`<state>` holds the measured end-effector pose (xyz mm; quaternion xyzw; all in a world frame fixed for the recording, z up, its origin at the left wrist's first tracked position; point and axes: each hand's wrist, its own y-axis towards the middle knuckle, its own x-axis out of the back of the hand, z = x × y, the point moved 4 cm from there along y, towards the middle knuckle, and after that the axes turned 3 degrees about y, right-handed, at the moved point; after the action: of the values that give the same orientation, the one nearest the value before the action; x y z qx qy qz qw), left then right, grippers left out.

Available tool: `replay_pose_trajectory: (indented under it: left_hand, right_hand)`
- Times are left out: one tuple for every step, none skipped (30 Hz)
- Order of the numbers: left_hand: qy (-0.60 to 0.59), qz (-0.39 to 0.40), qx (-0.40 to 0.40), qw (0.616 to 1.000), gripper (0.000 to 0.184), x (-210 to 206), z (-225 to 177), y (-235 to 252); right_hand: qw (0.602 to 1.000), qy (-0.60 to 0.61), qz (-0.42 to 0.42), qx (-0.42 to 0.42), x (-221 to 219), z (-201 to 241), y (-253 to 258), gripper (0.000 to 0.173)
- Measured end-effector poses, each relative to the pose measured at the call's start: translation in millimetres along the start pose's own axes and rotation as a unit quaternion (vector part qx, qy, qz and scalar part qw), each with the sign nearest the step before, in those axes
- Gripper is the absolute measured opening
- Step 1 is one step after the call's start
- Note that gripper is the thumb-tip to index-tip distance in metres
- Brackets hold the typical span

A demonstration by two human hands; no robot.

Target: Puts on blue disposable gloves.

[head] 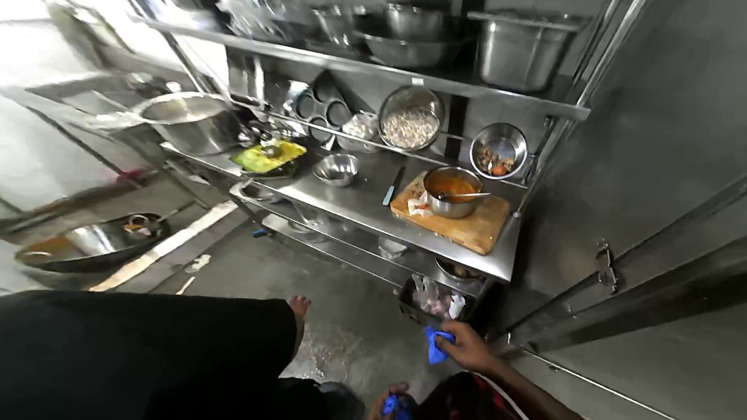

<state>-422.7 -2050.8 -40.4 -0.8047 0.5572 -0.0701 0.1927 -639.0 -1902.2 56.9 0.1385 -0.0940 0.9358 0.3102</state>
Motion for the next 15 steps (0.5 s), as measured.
replay_pose_trajectory:
  left_hand:
    - [0.001, 0.002, 0.021, 1.000, 0.039, 11.7, 7.8, 2.9]
    - [0.003, -0.002, 0.044, 0.999, 0.043, 22.2, 15.6, 2.7]
    - [0.007, -0.014, 0.071, 0.997, 0.046, 30.6, 22.5, -0.6]
    - [0.004, -0.029, 0.097, 0.995, 0.046, 38.0, 29.6, -3.9]
    - [-0.005, -0.042, 0.116, 0.992, 0.046, 44.0, 36.3, -7.1]
    - [-0.016, -0.053, 0.126, 0.990, 0.046, 49.3, 44.6, -10.1]
    - [-0.025, -0.065, 0.132, 0.989, 0.046, 53.5, 52.3, -13.2]
    - [-0.025, -0.080, 0.136, 0.987, 0.045, 56.3, 59.1, -17.5]
    - [-0.017, -0.099, 0.137, 0.985, 0.044, 59.1, 63.0, -21.4]
    - [-0.004, -0.122, 0.129, 0.984, 0.043, 62.8, 64.6, -24.0]
    - [0.008, -0.145, 0.115, 0.983, 0.042, 67.0, 65.0, -27.0]
    - [0.014, -0.171, 0.097, 0.980, 0.040, 71.4, 64.4, -29.7]
    - [0.011, -0.197, 0.078, 0.977, 0.037, 74.4, 60.9, -31.9]
    - [0.003, -0.221, 0.068, 0.973, 0.033, 76.1, 56.8, -33.5]
    - [-0.003, -0.242, 0.069, 0.968, 0.030, 76.1, 52.1, -34.8]
  right_hand:
    - [1.000, -0.018, 0.012, -0.005, -6.5, -1.4, 8.6, 0.030]
    - [0.999, -0.031, 0.025, -0.016, -14.4, -5.9, 14.1, 0.032]
    - [0.998, -0.040, 0.038, -0.029, -23.4, -13.8, 17.2, 0.033]
    - [0.997, -0.050, 0.051, -0.043, -32.1, -23.7, 19.9, 0.033]
    - [0.995, -0.056, 0.066, -0.057, -39.8, -33.7, 22.1, 0.034]
    - [0.992, -0.062, 0.083, -0.072, -47.2, -44.4, 24.2, 0.034]
    - [0.989, -0.068, 0.103, -0.085, -53.6, -55.5, 26.4, 0.035]
    - [0.985, -0.072, 0.125, -0.097, -58.7, -65.2, 28.1, 0.036]
    - [0.981, -0.078, 0.146, -0.105, -62.8, -74.4, 31.5, 0.037]
    - [0.976, -0.083, 0.167, -0.110, -66.0, -83.9, 37.5, 0.038]
    - [0.973, -0.086, 0.182, -0.114, -68.9, -94.0, 44.3, 0.038]
    - [0.970, -0.088, 0.193, -0.122, -71.0, -104.2, 52.2, 0.039]
    - [0.966, -0.092, 0.201, -0.136, -72.5, -115.5, 61.2, 0.039]
    - [0.962, -0.097, 0.203, -0.155, -73.3, -127.3, 71.2, 0.040]
    - [0.959, -0.100, 0.204, -0.171, -73.4, -140.3, 81.2, 0.040]
